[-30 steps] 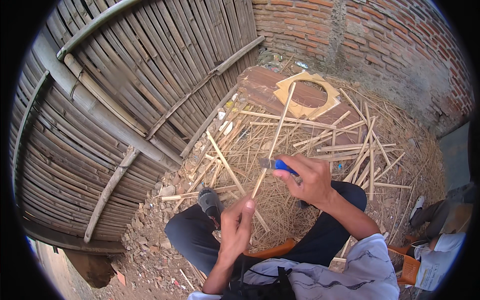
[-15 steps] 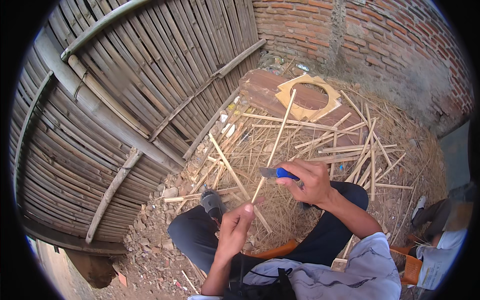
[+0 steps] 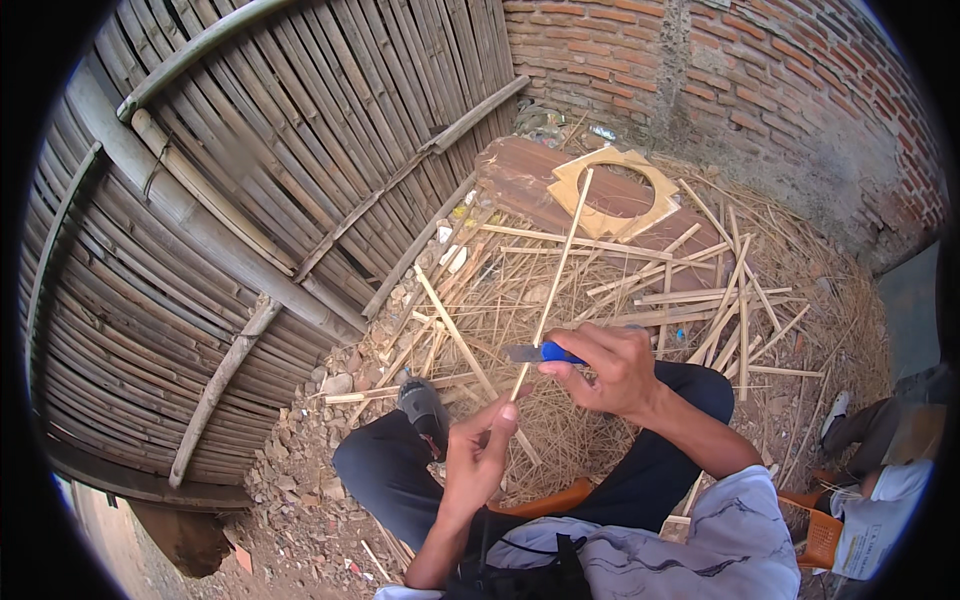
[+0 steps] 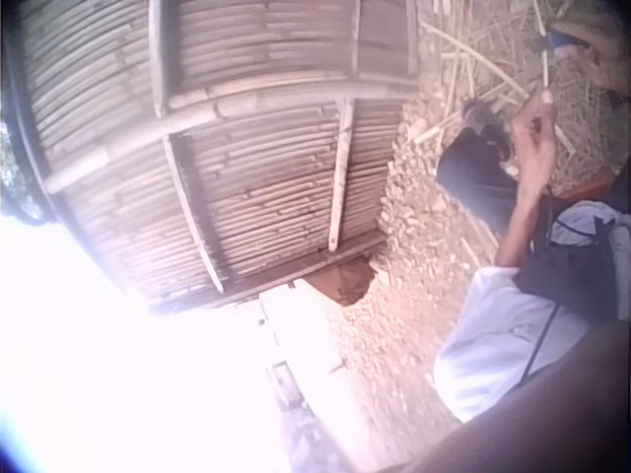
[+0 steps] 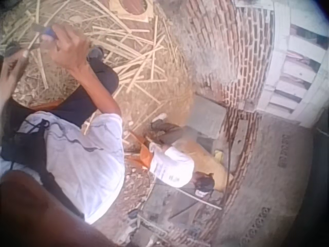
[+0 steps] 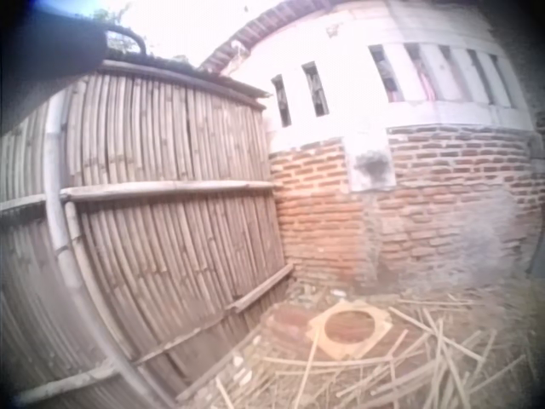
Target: The person sits on the ground and uses a knife to shave a long, thin piece of wood. They hold the wood with their left hand and scrape the knife along its length with their right hand, creating thin shavings that fall to the ground.
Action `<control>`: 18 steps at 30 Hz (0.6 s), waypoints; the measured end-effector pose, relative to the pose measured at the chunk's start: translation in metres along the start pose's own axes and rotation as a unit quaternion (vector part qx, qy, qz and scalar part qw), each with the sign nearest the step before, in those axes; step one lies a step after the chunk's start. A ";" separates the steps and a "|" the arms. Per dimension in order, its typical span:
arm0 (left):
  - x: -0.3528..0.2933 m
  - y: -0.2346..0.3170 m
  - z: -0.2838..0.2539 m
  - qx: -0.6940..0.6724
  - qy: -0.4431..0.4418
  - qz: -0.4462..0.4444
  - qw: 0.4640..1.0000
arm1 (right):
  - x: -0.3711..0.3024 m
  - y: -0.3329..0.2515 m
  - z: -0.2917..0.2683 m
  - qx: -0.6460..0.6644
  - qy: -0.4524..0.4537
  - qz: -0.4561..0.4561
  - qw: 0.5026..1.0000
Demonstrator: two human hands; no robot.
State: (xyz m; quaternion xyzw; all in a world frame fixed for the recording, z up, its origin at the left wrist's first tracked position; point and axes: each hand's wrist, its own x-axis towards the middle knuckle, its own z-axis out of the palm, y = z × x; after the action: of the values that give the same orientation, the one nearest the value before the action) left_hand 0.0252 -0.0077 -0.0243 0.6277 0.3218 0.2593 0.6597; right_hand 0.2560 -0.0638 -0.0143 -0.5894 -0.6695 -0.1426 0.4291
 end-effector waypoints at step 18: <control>-0.008 -0.014 -0.018 0.044 0.054 0.050 0.996 | -0.001 0.014 -0.011 0.031 0.018 0.041 0.999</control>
State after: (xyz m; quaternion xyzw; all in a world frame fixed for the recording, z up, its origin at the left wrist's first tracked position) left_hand 0.0056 -0.0032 -0.0376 0.6565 0.3364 0.3115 0.5991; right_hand 0.2733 -0.0686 -0.0129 -0.5999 -0.6415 -0.1148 0.4641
